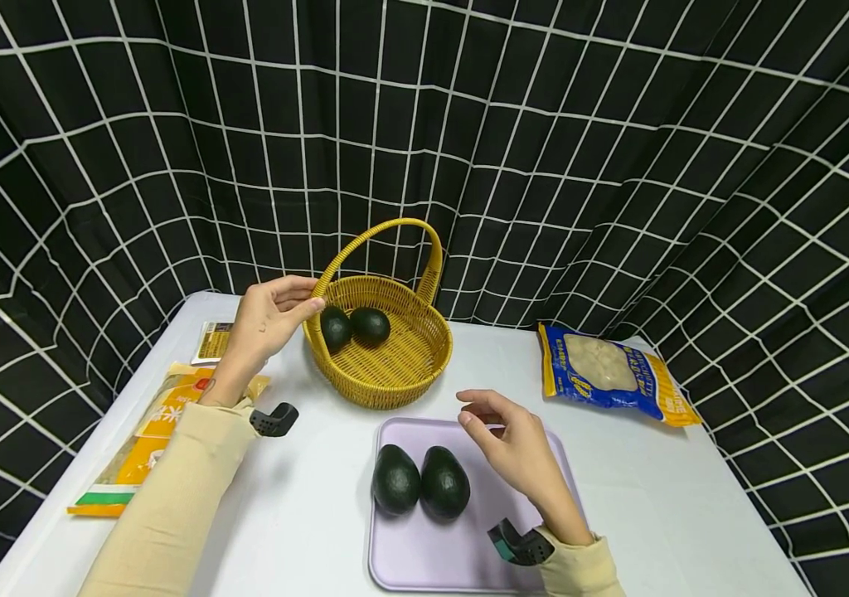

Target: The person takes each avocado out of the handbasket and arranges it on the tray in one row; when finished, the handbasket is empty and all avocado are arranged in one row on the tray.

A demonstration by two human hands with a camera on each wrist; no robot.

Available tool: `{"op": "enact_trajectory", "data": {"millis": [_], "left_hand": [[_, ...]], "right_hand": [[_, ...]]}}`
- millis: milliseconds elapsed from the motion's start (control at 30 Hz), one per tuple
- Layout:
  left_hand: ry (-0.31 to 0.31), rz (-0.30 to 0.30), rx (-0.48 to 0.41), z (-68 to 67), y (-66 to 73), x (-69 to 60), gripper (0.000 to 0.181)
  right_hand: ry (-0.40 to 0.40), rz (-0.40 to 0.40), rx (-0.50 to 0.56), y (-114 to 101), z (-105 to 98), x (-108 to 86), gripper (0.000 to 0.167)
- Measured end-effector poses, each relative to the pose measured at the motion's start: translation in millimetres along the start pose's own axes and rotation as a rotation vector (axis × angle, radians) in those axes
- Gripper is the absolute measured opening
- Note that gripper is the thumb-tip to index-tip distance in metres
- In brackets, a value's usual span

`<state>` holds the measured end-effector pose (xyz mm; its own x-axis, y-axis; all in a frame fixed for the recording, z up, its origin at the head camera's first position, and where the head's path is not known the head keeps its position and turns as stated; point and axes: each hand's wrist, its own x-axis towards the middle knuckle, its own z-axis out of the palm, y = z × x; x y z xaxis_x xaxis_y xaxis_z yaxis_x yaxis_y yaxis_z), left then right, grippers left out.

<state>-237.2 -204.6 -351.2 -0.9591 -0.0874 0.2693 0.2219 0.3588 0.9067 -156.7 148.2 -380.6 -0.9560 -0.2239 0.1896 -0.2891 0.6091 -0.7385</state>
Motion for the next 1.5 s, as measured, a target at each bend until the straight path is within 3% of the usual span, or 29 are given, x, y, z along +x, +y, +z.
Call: {"op": "enact_trajectory", "data": {"millis": [1033, 1500], "left_hand": [[-0.005, -0.011, 0.001, -1.4, -1.3, -0.3, 0.037], [-0.014, -0.003, -0.019, -0.2, -0.4, 0.1, 0.036]], "right_hand": [[-0.022, -0.081, -0.033, -23.3, -5.5, 41.0, 0.026], [-0.077, -0.134, -0.051, -37.2, 1.5, 74.1, 0.027]]}}
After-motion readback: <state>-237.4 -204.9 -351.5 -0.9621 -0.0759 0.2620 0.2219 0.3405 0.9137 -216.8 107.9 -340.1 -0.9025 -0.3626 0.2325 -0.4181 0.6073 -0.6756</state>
